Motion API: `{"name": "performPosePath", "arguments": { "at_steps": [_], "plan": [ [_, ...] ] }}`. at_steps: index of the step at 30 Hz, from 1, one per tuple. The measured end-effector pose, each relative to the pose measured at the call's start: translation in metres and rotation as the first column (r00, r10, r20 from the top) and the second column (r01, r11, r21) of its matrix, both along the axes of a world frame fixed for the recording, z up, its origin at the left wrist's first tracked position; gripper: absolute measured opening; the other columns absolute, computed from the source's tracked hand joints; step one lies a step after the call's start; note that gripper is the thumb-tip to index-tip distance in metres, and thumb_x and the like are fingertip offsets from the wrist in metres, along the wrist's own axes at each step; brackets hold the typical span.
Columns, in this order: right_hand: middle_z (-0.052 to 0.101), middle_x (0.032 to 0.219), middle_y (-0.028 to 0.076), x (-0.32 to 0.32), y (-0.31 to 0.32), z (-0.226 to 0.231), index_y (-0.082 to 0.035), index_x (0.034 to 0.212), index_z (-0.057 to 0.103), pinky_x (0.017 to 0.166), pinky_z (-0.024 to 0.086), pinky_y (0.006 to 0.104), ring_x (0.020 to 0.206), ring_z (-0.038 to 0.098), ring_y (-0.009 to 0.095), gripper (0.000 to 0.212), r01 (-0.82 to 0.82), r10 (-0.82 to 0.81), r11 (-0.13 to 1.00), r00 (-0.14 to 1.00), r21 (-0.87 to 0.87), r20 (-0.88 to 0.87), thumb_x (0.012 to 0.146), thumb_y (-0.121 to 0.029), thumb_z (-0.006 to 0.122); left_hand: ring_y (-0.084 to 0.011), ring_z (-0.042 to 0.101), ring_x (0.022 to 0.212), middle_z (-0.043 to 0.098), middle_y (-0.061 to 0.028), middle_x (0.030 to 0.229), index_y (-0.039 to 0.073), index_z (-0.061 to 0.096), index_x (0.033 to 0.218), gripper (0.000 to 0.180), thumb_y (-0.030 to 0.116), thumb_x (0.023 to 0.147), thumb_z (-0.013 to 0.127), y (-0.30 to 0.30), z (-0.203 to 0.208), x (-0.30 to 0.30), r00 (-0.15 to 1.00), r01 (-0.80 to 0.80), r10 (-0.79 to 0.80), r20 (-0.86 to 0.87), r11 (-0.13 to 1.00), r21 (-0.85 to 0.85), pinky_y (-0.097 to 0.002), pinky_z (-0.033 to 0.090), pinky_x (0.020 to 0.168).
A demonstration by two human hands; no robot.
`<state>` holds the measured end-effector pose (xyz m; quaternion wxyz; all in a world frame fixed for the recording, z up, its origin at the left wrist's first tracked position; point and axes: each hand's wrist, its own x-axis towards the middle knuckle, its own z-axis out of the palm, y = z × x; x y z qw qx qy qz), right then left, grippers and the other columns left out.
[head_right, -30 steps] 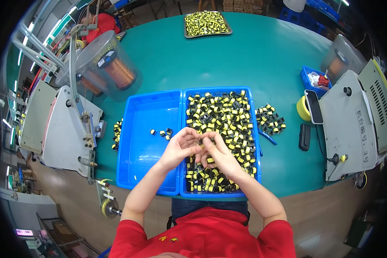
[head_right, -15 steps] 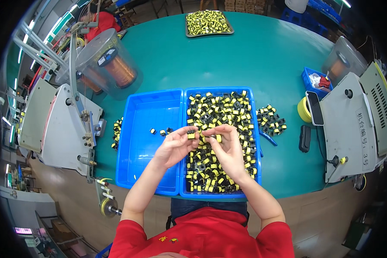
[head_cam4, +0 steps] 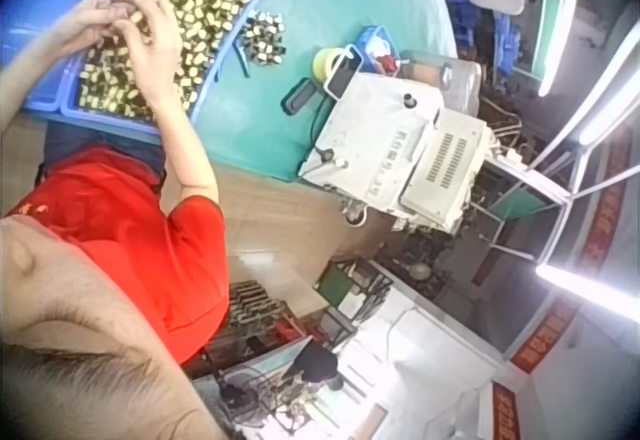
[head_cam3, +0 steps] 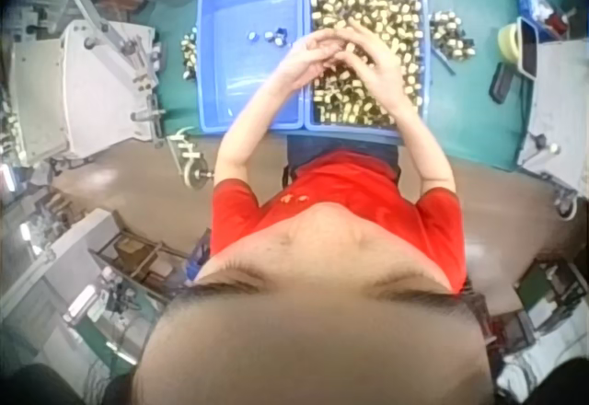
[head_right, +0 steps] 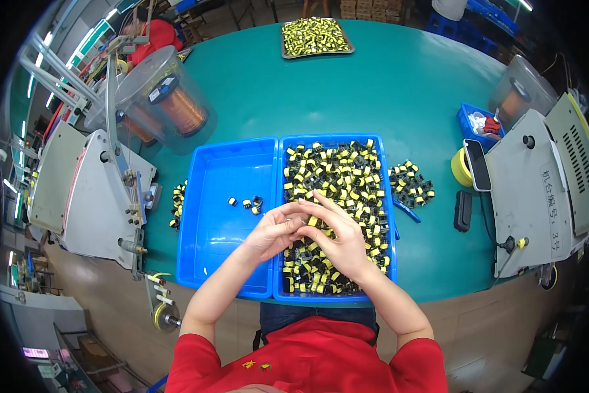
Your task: Assembling small yellow and black electronic components at a factory workstation.
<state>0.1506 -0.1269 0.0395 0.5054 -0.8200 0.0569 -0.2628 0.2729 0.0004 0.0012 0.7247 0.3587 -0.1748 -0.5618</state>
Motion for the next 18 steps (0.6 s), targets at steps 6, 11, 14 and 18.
{"name": "performPosePath", "arguments": {
  "at_steps": [6,11,14,18],
  "plan": [
    [0.061,0.115,0.011,0.003,-0.001,0.0,-0.002,0.109,0.061,0.097,0.041,0.0379,0.119,0.05,0.027,0.034,0.015,-0.011,0.996,0.999,-0.091,0.04,0.076,-0.001,0.067,-0.0059,0.049,0.075,0.055,0.0005,0.094,0.005,0.053,0.114,0.034,0.03,0.09,0.057,-0.001,-0.007,0.005,0.999,0.017,-0.019,-0.032,0.998,-0.063,-0.0201,0.039,0.064],
    [0.062,0.113,0.011,0.002,-0.001,-0.002,-0.002,0.108,0.061,0.097,0.041,0.0378,0.116,0.052,0.027,0.033,-0.02,0.023,0.996,0.999,-0.091,0.03,0.075,0.003,0.064,-0.0066,0.047,0.074,0.053,0.0011,0.093,0.006,0.053,0.106,0.03,0.03,0.089,0.059,0.0,-0.001,0.001,0.999,-0.035,0.033,-0.031,0.997,-0.067,-0.0204,0.038,0.063],
    [0.062,0.112,0.011,0.002,0.0,-0.003,-0.002,0.107,0.061,0.097,0.041,0.038,0.116,0.052,0.027,0.032,-0.005,0.008,0.996,0.999,-0.091,0.038,0.076,0.002,0.064,-0.0065,0.046,0.076,0.052,0.0018,0.092,0.007,0.054,0.102,0.023,0.024,0.088,0.062,-0.005,0.004,-0.007,0.983,-0.135,0.141,0.119,0.989,-0.057,-0.021,0.038,0.064],
    [0.061,0.112,0.012,0.003,0.003,-0.006,-0.002,0.108,0.059,0.09,0.046,0.035,0.107,0.057,0.026,0.034,0.068,-0.061,0.994,0.995,-0.084,0.079,0.075,0.004,0.065,-0.0061,0.046,0.076,0.055,-0.0025,0.1,0.006,0.054,0.108,0.025,0.016,0.087,0.063,-0.005,0.008,-0.009,0.933,-0.187,0.183,0.31,0.982,-0.019,-0.0213,0.038,0.064]
  ]
}}
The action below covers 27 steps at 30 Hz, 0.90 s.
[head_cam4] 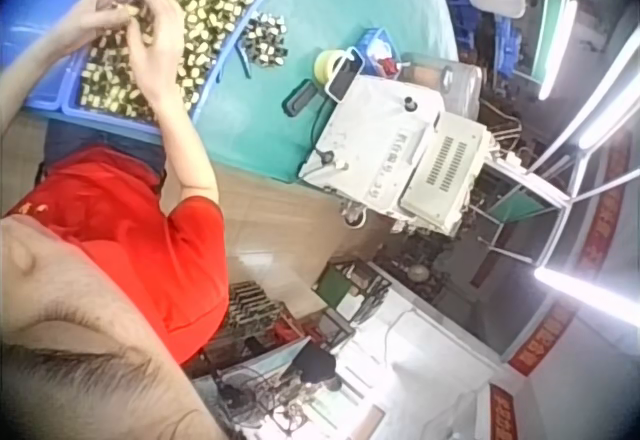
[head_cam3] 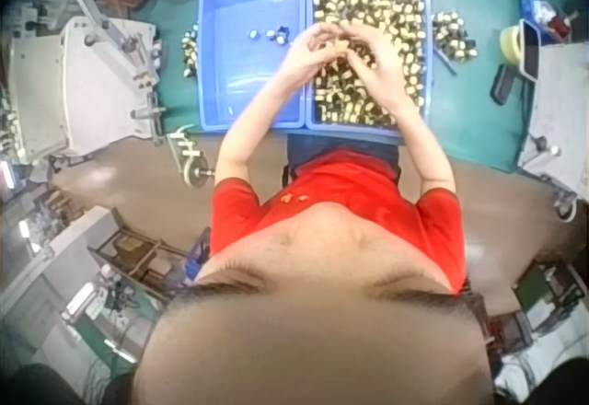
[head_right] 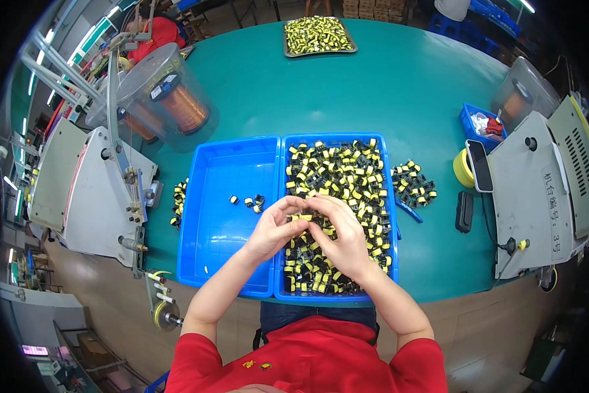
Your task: Assembling small yellow and black electronic components at a factory workstation.
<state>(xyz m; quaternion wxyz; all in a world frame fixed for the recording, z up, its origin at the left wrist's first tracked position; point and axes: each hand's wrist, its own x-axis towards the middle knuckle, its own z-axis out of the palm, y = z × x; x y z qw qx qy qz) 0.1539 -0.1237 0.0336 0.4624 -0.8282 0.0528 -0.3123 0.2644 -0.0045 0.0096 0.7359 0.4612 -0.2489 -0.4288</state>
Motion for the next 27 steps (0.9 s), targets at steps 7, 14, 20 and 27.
{"name": "performPosePath", "arguments": {
  "at_steps": [7,14,20,27],
  "plan": [
    [0.059,0.109,0.013,0.0,-0.006,-0.002,-0.003,0.105,0.059,0.083,0.047,0.0352,0.099,0.057,0.027,0.033,0.016,-0.014,0.994,1.0,-0.111,0.019,0.074,0.001,0.067,-0.0092,0.042,0.067,0.058,-0.0095,0.101,0.0,0.048,0.123,0.038,0.018,0.091,0.057,0.003,-0.005,0.011,0.905,0.209,-0.249,-0.346,0.966,-0.15,-0.021,0.037,0.062],
    [0.059,0.107,0.012,0.0,-0.004,-0.001,-0.003,0.104,0.06,0.083,0.046,0.0352,0.099,0.057,0.027,0.03,0.009,-0.007,0.999,0.999,-0.053,0.04,0.074,0.0,0.067,-0.01,0.043,0.067,0.059,-0.0134,0.105,-0.001,0.048,0.123,0.037,0.019,0.092,0.051,0.005,-0.005,0.013,0.878,0.228,-0.28,-0.389,0.958,-0.175,-0.0211,0.037,0.063],
    [0.059,0.107,0.012,0.0,-0.005,-0.001,-0.003,0.105,0.059,0.083,0.046,0.0355,0.098,0.057,0.028,0.032,0.007,-0.005,0.996,1.0,-0.088,0.03,0.073,0.0,0.067,-0.0101,0.043,0.066,0.06,-0.0142,0.105,-0.001,0.049,0.121,0.035,0.014,0.09,0.051,0.005,-0.001,0.015,0.875,0.239,-0.279,-0.395,0.96,-0.148,-0.0213,0.037,0.062],
    [0.058,0.106,0.012,-0.001,-0.001,-0.004,-0.001,0.106,0.057,0.068,0.049,0.0266,0.085,0.059,0.017,0.028,0.081,-0.081,0.997,0.997,-0.005,-0.008,0.079,0.002,0.064,-0.0086,0.049,0.073,0.058,-0.0103,0.104,0.004,0.052,0.116,0.031,0.01,0.086,0.06,0.007,0.003,0.016,0.981,-0.139,0.126,0.149,0.987,0.077,-0.0209,0.04,0.066]
  ]
}}
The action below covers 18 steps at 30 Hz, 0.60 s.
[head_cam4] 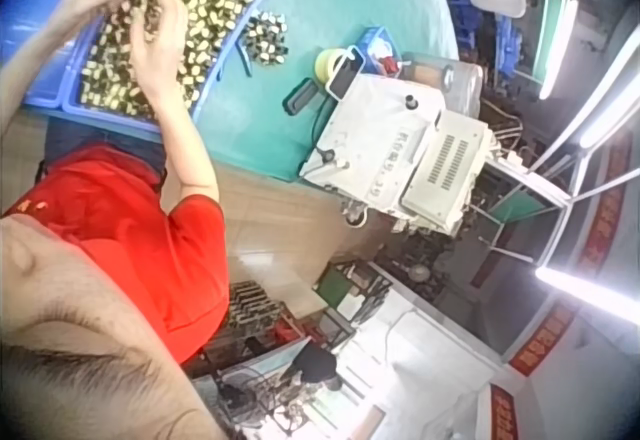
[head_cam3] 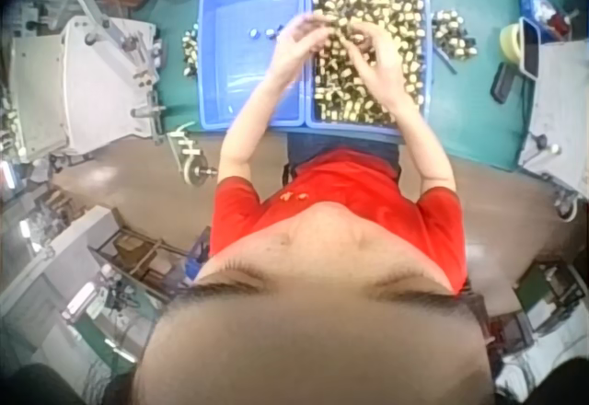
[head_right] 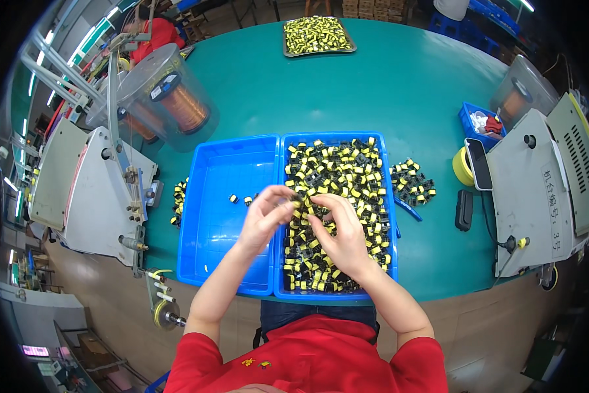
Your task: Assembling small yellow and black electronic components at a factory workstation.
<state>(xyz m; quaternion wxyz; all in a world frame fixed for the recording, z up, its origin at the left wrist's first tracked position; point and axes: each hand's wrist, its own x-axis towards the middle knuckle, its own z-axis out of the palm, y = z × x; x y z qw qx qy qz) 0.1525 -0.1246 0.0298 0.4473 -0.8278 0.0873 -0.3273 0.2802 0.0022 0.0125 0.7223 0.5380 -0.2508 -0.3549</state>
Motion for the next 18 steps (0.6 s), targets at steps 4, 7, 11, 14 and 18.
{"name": "performPosePath", "arguments": {
  "at_steps": [4,7,11,14,18],
  "plan": [
    [0.058,0.104,0.012,0.001,-0.003,-0.004,0.0,0.101,0.057,0.067,0.049,0.0263,0.086,0.059,0.017,0.019,0.034,-0.033,0.999,0.999,0.027,-0.029,0.083,0.002,0.059,-0.021,0.057,0.091,0.058,-0.0121,0.101,0.003,0.057,0.115,0.03,0.007,0.085,0.058,0.008,-0.01,0.026,0.636,-0.569,0.221,0.739,0.782,0.256,-0.0293,0.045,0.08],
    [0.058,0.103,0.011,0.002,-0.003,-0.001,-0.001,0.098,0.058,0.067,0.049,0.0265,0.086,0.059,0.018,0.014,0.01,-0.009,0.999,1.0,0.04,-0.021,0.084,0.002,0.056,-0.0237,0.058,0.093,0.058,-0.0146,0.101,0.004,0.06,0.111,0.027,0.006,0.083,0.058,0.021,-0.012,0.037,0.667,-0.56,0.014,0.745,0.668,0.49,-0.0295,0.045,0.081],
    [0.059,0.102,0.011,0.001,-0.003,-0.001,-0.001,0.096,0.059,0.067,0.049,0.0267,0.087,0.059,0.018,0.012,0.014,-0.013,0.999,1.0,0.04,-0.028,0.084,0.002,0.056,-0.023,0.061,0.093,0.06,-0.0124,0.104,0.003,0.058,0.112,0.029,0.006,0.083,0.059,0.011,0.003,0.03,0.568,-0.576,0.101,0.817,0.758,0.306,-0.0301,0.046,0.083],
    [0.059,0.102,0.011,0.001,-0.003,-0.003,-0.001,0.098,0.06,0.068,0.049,0.0276,0.088,0.058,0.02,0.014,0.007,-0.006,0.999,1.0,0.047,-0.03,0.084,0.0,0.058,-0.021,0.061,0.097,0.061,-0.0109,0.106,0.0,0.055,0.116,0.033,0.007,0.084,0.061,0.008,0.008,0.021,0.991,-0.084,0.068,0.118,0.987,0.14,-0.0311,0.047,0.085],
    [0.06,0.096,0.013,0.002,-0.001,-0.004,-0.001,0.1,0.062,0.079,0.046,0.0356,0.09,0.058,0.028,0.02,0.015,-0.016,0.998,1.0,-0.054,-0.014,0.08,-0.004,0.063,-0.0171,0.056,0.103,0.054,-0.0083,0.111,0.001,0.051,0.115,0.036,0.0,0.082,0.064,0.002,-0.001,0.006,0.984,0.099,-0.103,-0.143,0.994,-0.033,-0.0309,0.048,0.087]
  ]
}}
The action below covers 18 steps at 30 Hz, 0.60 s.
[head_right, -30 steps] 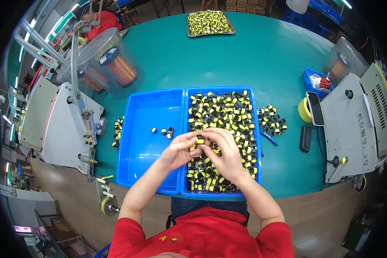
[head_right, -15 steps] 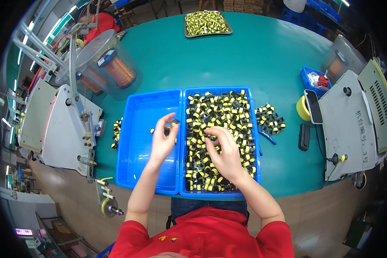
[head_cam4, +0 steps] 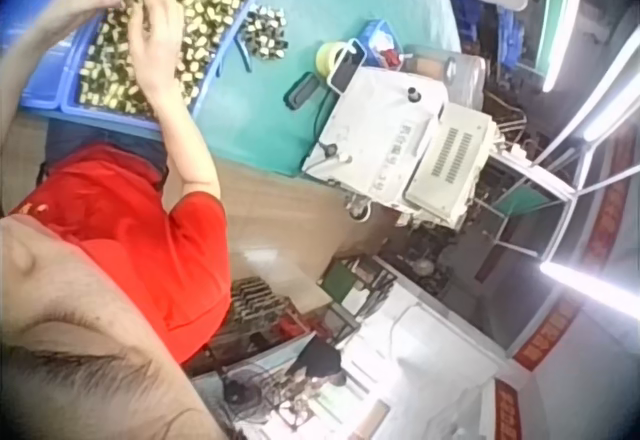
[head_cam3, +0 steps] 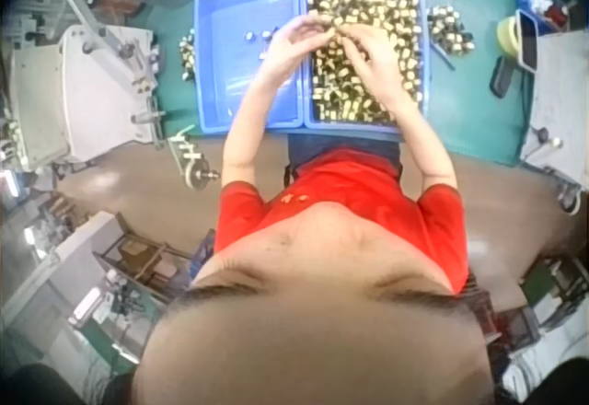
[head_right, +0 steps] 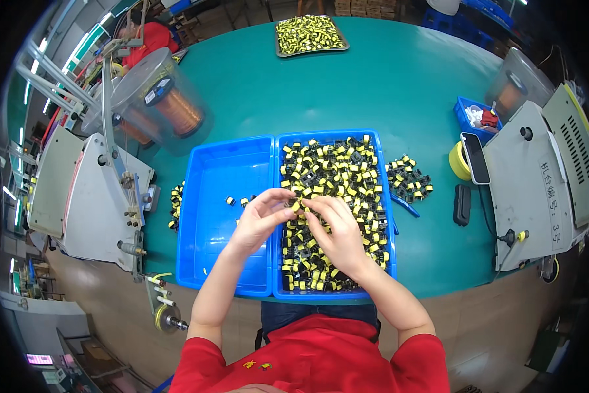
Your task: Assembling small yellow and black electronic components at a factory workstation.
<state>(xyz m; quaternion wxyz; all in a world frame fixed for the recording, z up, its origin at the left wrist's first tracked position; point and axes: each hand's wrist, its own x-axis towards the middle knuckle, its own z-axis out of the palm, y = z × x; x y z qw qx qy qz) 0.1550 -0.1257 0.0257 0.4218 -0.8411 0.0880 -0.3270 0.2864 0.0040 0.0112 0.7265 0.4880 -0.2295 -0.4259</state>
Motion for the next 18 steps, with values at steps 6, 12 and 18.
{"name": "performPosePath", "arguments": {
  "at_steps": [6,12,18],
  "plan": [
    [0.063,0.091,0.012,0.0,0.0,-0.004,0.0,0.095,0.064,0.072,0.047,0.0325,0.085,0.059,0.026,0.015,0.013,-0.011,0.996,1.0,-0.086,0.022,0.081,-0.001,0.062,-0.0146,0.053,0.104,0.051,-0.0057,0.11,0.002,0.05,0.112,0.035,-0.002,0.081,0.065,-0.004,-0.002,-0.009,0.999,0.039,-0.039,0.023,0.999,-0.007,-0.0286,0.048,0.088],
    [0.062,0.085,0.01,0.0,-0.001,-0.001,-0.001,0.087,0.063,0.068,0.049,0.0341,0.079,0.06,0.026,0.014,0.087,-0.07,0.975,0.994,-0.205,0.089,0.074,0.0,0.066,-0.0152,0.054,0.105,0.056,-0.0073,0.111,0.0,0.05,0.114,0.035,0.0,0.082,0.064,-0.005,0.003,-0.011,0.992,0.106,-0.111,0.055,0.991,0.08,-0.0301,0.046,0.091],
    [0.062,0.083,0.008,0.0,-0.001,0.001,-0.003,0.081,0.061,0.068,0.049,0.0343,0.078,0.059,0.026,0.015,0.109,-0.089,0.976,0.99,-0.187,0.109,0.068,0.002,0.067,-0.0183,0.056,0.106,0.059,-0.0136,0.112,0.0,0.05,0.104,0.023,0.0,0.084,0.061,-0.01,0.007,-0.018,0.996,0.082,-0.082,0.018,0.996,-0.034,-0.0331,0.045,0.093]
  ]
}}
